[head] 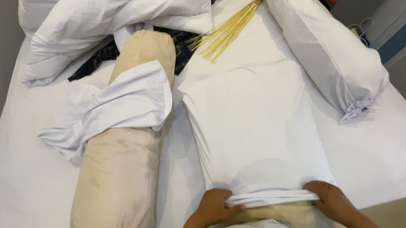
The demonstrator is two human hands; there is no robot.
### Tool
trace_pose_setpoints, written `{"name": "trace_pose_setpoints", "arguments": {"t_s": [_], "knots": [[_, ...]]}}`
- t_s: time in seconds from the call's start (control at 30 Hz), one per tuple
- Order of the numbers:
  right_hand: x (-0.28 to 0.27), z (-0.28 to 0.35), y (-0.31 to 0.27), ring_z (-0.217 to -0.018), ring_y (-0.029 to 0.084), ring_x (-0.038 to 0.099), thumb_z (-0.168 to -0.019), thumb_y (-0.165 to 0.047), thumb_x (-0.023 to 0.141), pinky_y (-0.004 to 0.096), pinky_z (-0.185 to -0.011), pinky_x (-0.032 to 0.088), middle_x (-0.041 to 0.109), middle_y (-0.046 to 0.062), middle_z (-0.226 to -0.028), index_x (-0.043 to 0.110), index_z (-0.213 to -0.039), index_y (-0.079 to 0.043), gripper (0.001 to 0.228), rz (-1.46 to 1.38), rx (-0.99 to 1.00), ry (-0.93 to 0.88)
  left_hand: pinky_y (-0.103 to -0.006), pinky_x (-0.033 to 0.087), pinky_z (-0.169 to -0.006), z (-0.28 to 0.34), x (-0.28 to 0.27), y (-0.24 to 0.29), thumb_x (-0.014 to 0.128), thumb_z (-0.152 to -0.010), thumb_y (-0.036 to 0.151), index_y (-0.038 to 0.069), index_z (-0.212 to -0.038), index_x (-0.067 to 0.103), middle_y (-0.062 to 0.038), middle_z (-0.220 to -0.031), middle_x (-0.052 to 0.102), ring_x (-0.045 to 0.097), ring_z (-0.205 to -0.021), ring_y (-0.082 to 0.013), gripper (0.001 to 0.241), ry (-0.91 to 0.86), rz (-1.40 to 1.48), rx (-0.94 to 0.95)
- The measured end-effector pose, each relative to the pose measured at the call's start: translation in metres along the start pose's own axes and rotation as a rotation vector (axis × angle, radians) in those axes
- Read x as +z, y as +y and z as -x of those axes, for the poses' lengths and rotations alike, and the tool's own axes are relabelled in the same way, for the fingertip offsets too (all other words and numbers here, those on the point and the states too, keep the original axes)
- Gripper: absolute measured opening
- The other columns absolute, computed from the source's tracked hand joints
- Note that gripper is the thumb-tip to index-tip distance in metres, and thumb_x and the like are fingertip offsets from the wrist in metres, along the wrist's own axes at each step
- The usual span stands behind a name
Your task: The person puts a white pillowcase onto a beige pillow on a bed. They unfold the pillowcase, place the pillow inside, and repeatedly pull and smooth the fabric to fit it snugly around the pillow.
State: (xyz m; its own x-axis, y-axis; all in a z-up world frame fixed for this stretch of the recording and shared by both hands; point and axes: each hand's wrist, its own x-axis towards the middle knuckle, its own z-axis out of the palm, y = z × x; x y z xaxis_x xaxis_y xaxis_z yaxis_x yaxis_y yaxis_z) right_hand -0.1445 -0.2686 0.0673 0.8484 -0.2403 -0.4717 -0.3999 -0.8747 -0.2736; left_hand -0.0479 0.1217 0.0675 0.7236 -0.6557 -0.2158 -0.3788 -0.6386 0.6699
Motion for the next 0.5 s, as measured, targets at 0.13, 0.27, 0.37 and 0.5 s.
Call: {"name": "trace_pose_setpoints", "arguments": {"t_s": [0.13,0.27,0.37,0.5], "knots": [[-0.021,0.011,-0.022,-0.091,0.009,0.075,-0.078,-0.007,0.066,0.022,-0.086,0.057,0.084,-0.013,-0.108,0.077,-0.108,-0.026,0.038,-0.090,0.028,-0.094,-0.0416,0.048,-0.081,0.002,0.002,-0.006,0.064,-0.091,0.062,0.003,-0.091,0.070,-0.012,-0.084,0.071,0.064,-0.079,-0.0333,0.059,0.126,-0.021,0.116],[-0.019,0.003,-0.025,-0.080,0.009,0.072,-0.079,-0.043,0.081,0.022,-0.078,0.058,0.081,-0.009,-0.106,0.076,-0.117,-0.024,0.043,-0.089,-0.007,-0.086,-0.0398,0.045,-0.085,-0.005,-0.001,0.000,0.061,-0.098,0.041,0.007,-0.087,0.060,-0.008,-0.077,0.060,0.056,-0.078,-0.0276,0.036,0.290,0.115,0.160],[-0.043,0.001,-0.044,-0.070,0.010,0.059,-0.080,-0.038,0.085,0.023,-0.071,0.044,0.068,-0.003,-0.075,0.075,-0.092,-0.017,0.026,-0.292,-0.035,-0.251,-0.0332,0.045,-0.069,-0.025,-0.011,0.009,0.059,-0.099,0.029,0.010,-0.075,0.056,-0.003,-0.069,0.056,0.052,-0.069,-0.0191,0.030,0.422,0.253,0.037],[-0.053,-0.037,-0.053,-0.094,0.018,0.062,-0.095,-0.034,0.061,0.031,-0.085,0.049,0.071,0.005,-0.101,0.074,-0.114,-0.011,0.032,-0.418,-0.035,0.053,-0.0353,0.044,-0.086,-0.072,-0.015,-0.002,0.067,-0.093,0.026,0.011,-0.111,0.060,-0.004,-0.112,0.055,0.052,-0.099,-0.0212,0.025,0.486,0.154,-0.069]]}}
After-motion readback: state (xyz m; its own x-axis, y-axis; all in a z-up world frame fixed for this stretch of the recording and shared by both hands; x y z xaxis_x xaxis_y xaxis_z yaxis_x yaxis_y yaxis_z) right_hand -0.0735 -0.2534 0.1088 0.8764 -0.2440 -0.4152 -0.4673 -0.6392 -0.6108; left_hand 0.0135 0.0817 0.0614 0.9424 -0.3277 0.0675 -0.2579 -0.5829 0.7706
